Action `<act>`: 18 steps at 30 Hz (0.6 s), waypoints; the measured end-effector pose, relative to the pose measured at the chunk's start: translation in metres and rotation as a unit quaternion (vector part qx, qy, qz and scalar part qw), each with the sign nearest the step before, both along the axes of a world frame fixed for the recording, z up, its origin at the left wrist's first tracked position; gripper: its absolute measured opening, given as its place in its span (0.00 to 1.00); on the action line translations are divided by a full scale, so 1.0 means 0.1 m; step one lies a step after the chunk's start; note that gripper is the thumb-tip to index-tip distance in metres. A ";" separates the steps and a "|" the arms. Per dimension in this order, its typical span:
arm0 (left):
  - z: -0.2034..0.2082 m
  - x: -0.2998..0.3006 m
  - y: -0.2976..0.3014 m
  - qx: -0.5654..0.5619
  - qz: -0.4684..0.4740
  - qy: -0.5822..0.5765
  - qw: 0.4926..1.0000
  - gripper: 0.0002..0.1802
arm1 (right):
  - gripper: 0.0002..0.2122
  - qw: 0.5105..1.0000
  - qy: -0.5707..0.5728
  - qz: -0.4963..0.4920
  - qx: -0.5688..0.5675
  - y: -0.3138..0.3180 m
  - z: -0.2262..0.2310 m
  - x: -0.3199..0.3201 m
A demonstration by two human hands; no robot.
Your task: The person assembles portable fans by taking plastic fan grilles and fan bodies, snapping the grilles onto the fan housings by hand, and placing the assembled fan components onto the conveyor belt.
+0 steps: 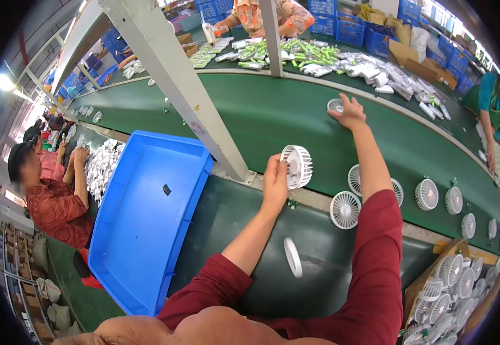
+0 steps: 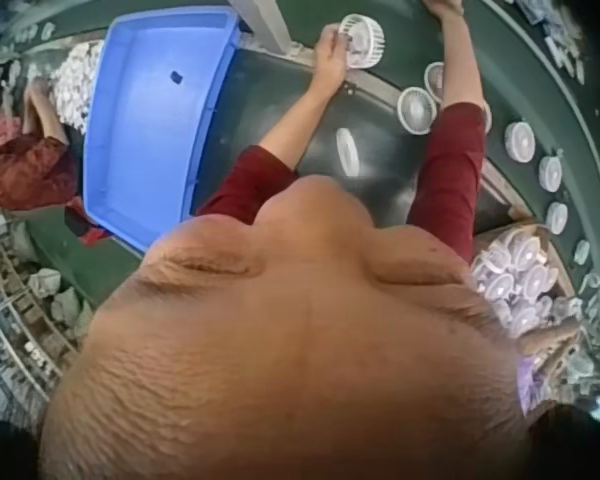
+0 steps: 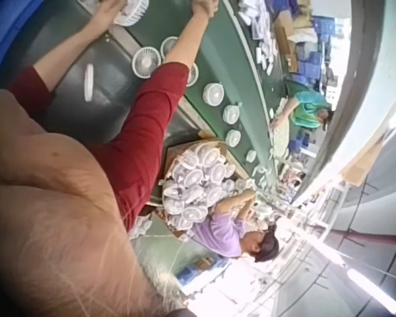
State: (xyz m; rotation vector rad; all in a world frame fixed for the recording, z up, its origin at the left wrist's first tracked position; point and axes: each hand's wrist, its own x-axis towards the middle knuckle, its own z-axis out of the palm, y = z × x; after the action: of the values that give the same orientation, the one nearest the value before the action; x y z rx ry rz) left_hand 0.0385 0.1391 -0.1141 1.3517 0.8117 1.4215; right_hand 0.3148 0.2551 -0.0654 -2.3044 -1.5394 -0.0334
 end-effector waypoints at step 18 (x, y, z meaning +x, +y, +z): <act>0.12 0.02 0.07 -0.036 -0.044 0.003 0.998 0.13 | 0.22 0.988 -0.024 0.119 0.099 -2.55 0.01 0.05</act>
State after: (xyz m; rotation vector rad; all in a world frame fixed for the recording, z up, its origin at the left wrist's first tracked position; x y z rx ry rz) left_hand 0.0402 0.1462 -0.1024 1.3225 0.7906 1.3080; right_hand 0.3201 0.0002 -0.0649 -1.9697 -1.7404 -0.1734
